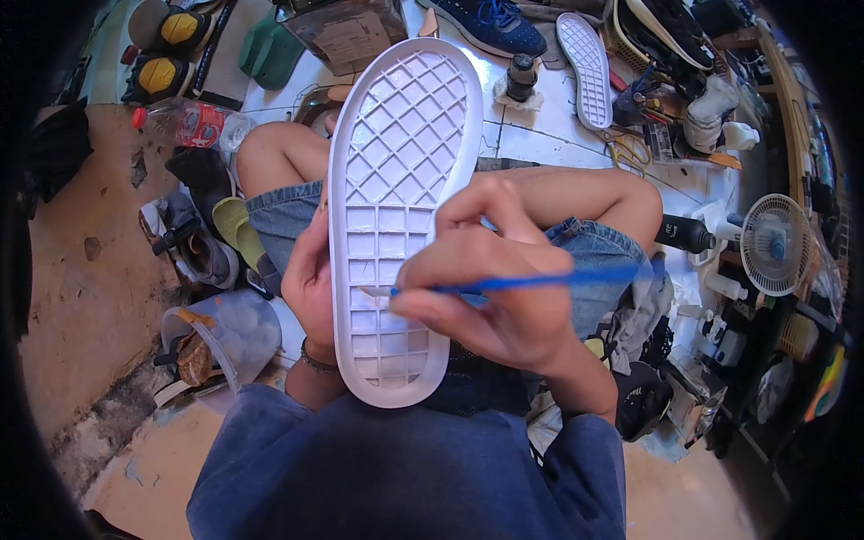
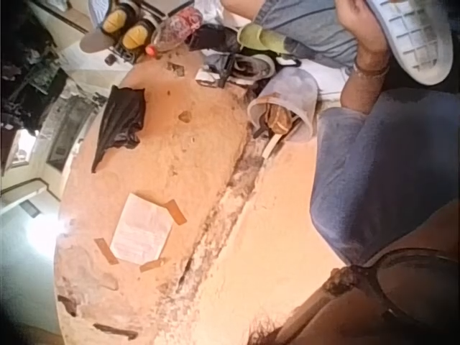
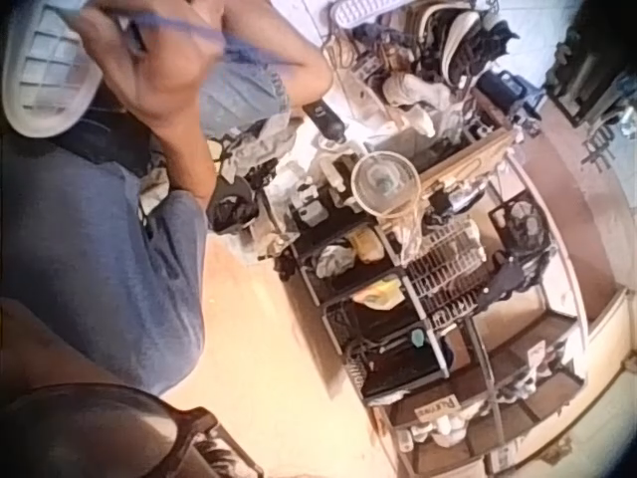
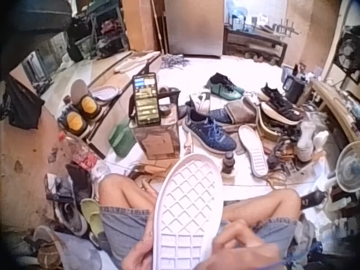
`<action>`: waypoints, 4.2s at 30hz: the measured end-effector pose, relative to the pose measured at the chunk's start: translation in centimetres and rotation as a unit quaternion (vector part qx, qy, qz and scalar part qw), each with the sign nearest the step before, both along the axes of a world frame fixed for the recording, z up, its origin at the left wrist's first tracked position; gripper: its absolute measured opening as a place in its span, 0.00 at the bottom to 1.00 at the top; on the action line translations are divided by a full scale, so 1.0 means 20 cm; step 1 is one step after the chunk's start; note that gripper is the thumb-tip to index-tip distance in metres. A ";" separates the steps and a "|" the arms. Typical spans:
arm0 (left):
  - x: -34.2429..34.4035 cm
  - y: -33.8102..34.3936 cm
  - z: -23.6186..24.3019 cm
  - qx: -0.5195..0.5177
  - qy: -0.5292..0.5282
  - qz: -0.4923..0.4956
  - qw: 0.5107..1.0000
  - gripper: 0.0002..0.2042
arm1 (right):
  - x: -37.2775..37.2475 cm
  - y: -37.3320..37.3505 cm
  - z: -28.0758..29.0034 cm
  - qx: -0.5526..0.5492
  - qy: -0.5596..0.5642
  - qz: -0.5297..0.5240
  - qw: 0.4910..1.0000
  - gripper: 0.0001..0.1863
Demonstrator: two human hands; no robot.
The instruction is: Applying glue or adhesive to the inside of a white sneaker sole using a small brush.
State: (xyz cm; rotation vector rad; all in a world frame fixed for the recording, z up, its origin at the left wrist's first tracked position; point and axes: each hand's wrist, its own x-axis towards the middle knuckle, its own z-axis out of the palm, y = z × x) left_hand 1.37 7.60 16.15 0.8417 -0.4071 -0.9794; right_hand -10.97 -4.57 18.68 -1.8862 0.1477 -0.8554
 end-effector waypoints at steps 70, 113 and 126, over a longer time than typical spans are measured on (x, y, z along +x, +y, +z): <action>0.41 -0.03 -0.61 -0.002 0.261 -0.042 0.964 0.37 | -0.27 -0.26 -0.81 0.037 0.302 -0.201 0.931 0.07; -0.04 -0.02 -0.04 -0.156 0.191 -0.007 0.969 0.17 | -0.14 0.07 0.06 -0.212 0.072 -0.088 0.971 0.15; -0.03 0.03 -0.02 -0.001 0.021 -0.032 0.999 0.30 | -0.15 0.09 0.10 -0.109 0.021 -0.052 0.992 0.14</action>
